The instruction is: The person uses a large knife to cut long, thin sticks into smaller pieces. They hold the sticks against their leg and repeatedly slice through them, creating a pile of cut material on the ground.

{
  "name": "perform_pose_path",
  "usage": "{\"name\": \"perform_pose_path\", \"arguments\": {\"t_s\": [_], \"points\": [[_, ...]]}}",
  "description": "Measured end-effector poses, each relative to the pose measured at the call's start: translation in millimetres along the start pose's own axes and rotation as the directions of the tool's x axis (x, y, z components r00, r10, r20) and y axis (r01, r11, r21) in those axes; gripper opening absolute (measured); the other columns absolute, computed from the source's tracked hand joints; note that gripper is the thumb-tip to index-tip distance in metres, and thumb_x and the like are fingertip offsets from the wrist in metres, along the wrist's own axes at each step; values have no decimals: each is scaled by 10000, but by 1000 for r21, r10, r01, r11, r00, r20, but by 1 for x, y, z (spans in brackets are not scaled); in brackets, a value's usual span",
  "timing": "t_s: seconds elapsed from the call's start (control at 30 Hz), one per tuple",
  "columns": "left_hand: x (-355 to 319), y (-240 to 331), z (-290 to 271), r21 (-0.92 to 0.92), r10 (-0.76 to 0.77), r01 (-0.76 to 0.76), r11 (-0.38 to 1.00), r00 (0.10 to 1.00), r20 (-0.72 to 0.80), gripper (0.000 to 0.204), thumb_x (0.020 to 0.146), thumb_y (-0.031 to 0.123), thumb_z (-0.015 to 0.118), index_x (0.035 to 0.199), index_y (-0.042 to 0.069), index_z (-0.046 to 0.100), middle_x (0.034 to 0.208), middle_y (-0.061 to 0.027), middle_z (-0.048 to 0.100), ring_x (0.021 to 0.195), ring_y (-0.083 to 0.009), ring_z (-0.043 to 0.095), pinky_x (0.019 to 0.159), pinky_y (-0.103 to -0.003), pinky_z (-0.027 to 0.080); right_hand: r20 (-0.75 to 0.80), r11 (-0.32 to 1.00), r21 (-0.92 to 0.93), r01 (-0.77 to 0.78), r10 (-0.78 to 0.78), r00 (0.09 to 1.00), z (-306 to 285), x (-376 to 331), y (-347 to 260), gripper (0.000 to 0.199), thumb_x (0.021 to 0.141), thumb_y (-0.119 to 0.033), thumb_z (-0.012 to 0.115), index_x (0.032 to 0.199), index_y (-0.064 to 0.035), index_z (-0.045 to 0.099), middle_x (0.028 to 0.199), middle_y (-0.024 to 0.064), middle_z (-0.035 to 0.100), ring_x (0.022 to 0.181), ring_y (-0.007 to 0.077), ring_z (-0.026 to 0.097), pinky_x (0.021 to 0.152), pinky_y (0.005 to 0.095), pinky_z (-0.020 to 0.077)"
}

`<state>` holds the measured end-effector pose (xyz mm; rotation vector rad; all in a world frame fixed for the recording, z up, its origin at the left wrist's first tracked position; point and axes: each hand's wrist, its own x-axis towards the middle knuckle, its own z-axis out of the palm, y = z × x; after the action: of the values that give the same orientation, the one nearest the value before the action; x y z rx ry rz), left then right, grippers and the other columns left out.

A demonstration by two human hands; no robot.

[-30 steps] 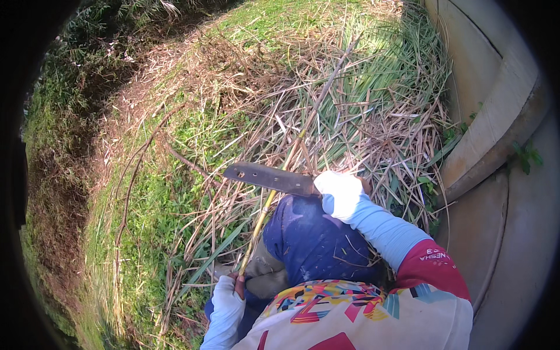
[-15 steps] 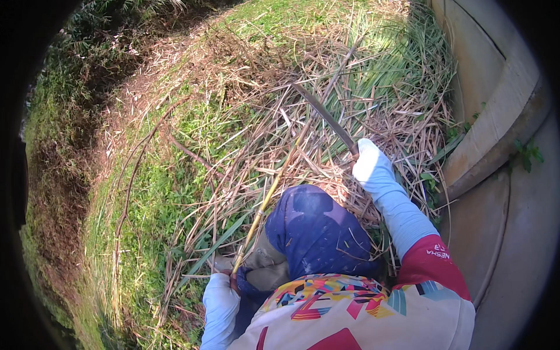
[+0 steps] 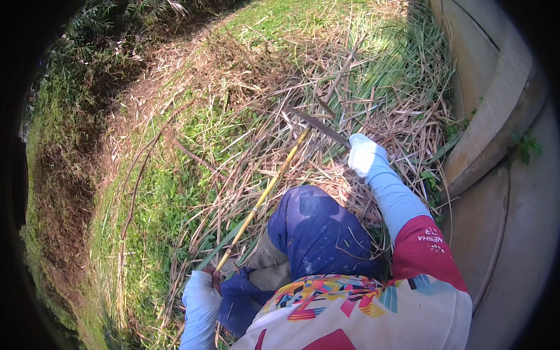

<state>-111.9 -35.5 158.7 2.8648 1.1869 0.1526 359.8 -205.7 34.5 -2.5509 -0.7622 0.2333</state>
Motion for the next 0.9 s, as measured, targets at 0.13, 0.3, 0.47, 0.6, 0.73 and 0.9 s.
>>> {"name": "perform_pose_path", "arguments": {"t_s": [0.13, 0.3, 0.47, 0.6, 0.73, 0.9], "points": [[6, 10, 7, -9, 44, -44, 999, 999, 27, 114, 977, 202, 681, 980, 90, 701, 753, -193, 654, 682, -414, 646, 623, -497, 497, -155, 992, 20, 125, -120, 981, 4, -24, 6, 163, 875, -146, 679, 1013, -73, 630, 882, 213, 669, 830, 427, 676, 705, 482, 530], [12, 14, 20, -77, 93, -93, 993, 996, -12, 129, 979, 207, 655, 943, 89, 695, 766, -197, 630, 675, -427, 619, 605, -513, 480, -38, 906, -64, 418, -421, 906, 18, -89, -34, 247, 764, -148, 694, 1005, -102, 664, 870, 179, 684, 789, 389, 700, 705, 477, 558], [-2, 6, 20, -116, 50, -45, 992, 998, 38, 169, 975, 249, 676, 927, 89, 694, 739, -192, 642, 683, -423, 637, 618, -508, 495, 74, 955, -63, 290, -286, 955, 17, -55, -31, 185, 789, -153, 684, 969, -111, 698, 883, 176, 692, 854, 381, 706, 760, 446, 567], [-10, -8, 25, -139, 64, -48, 989, 992, 112, 188, 971, 260, 694, 958, 72, 699, 758, -197, 647, 690, -405, 641, 653, -476, 498, -159, 999, 41, -13, 20, 987, 14, 16, 38, 108, 921, -117, 591, 1007, -55, 609, 866, 188, 666, 796, 393, 666, 703, 453, 525], [-7, -5, 29, -241, 54, -23, 970, 991, 120, 236, 980, 298, 682, 919, 71, 682, 730, -182, 637, 673, -412, 629, 628, -487, 493, -79, 847, 531, -11, 62, 995, 12, -10, 30, 171, 912, -164, 666, 1004, -52, 577, 782, 173, 617, 721, 347, 629, 653, 407, 510], [5, 5, 37, -350, 61, 3, 937, 983, 170, 218, 971, 261, 702, 920, 51, 677, 728, -188, 635, 682, -400, 629, 645, -469, 491, -137, 855, 124, 504, -489, 862, -3, -114, -34, 283, 743, -135, 715, 1022, -99, 687, 855, 136, 668, 774, 362, 694, 694, 426, 557]]}}
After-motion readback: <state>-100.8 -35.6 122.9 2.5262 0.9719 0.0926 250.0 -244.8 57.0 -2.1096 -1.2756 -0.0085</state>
